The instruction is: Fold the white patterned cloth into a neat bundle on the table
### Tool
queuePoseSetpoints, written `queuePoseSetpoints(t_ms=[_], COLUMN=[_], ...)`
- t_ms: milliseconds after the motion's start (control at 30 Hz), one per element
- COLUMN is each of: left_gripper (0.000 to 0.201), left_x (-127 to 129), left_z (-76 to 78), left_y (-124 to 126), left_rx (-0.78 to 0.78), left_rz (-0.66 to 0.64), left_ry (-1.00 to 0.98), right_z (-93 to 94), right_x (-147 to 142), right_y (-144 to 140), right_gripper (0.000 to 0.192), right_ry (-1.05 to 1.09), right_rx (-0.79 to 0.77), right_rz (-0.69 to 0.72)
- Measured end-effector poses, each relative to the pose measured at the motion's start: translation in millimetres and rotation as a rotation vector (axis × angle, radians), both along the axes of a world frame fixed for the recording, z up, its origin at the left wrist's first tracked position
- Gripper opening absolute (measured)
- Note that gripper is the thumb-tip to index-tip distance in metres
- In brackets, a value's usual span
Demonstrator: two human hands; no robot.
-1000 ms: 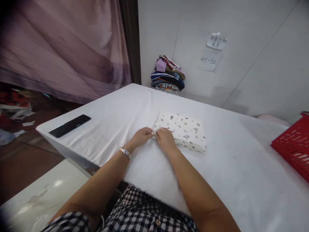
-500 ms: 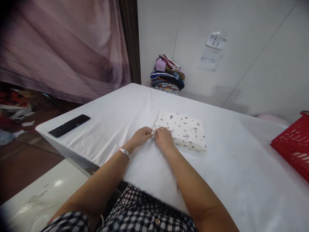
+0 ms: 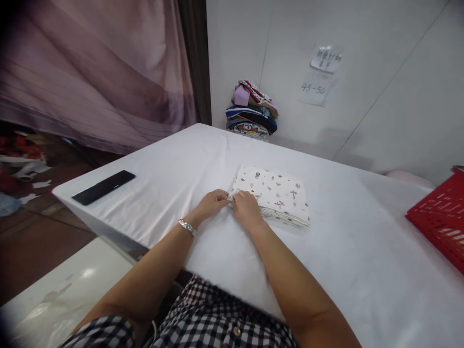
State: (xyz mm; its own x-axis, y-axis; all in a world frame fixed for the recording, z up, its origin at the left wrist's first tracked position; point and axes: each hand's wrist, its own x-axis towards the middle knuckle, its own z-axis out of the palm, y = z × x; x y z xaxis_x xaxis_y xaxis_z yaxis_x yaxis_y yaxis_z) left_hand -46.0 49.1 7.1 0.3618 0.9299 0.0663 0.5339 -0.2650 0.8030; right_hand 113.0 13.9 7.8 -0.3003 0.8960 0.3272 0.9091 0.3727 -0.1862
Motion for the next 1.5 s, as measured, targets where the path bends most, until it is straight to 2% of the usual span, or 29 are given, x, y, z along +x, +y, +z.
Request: queuePoseSetpoints(t_ms=[300, 633, 867, 1133, 1333, 1500], left_gripper=[0.009, 0.010, 0.009, 0.019, 0.017, 0.017], left_x=[-0.7, 0.5, 0.4, 0.4, 2.7, 2.5], left_z=[1.2, -5.9, -4.8, -2.4, -6.3, -4.7], left_y=[-1.2, 2.5, 2.3, 3.1, 4.9, 4.1], left_rx=[-0.027, 0.002, -0.002, 0.008, 0.037, 0.031], left_rz=[-0.010, -0.030, -0.039, -0.020, 0.005, 0.015], left_ry=[-0.031, -0.073, -0.058, -0.026, -0.001, 0.004], right_z=[-1.2, -2.0, -3.1, -5.2, -3.7, -5.0], right_x=[-0.3, -4.0, -5.2, 1.6, -1.6, -3.6], right_y=[-2.1, 2.0, 3.2, 1.2, 1.3, 1.4], right_gripper=[0.005, 0.008, 0.010, 0.011, 0.010, 0.012], right_ry=[0.103, 0.127, 0.039, 0.083, -0.018, -0.009], right_rx=[-0.018, -0.084, -0.022, 0.150, 0.073, 0.074], right_rz=[-0.055, -0.148, -0.118, -0.034, -0.013, -0.026])
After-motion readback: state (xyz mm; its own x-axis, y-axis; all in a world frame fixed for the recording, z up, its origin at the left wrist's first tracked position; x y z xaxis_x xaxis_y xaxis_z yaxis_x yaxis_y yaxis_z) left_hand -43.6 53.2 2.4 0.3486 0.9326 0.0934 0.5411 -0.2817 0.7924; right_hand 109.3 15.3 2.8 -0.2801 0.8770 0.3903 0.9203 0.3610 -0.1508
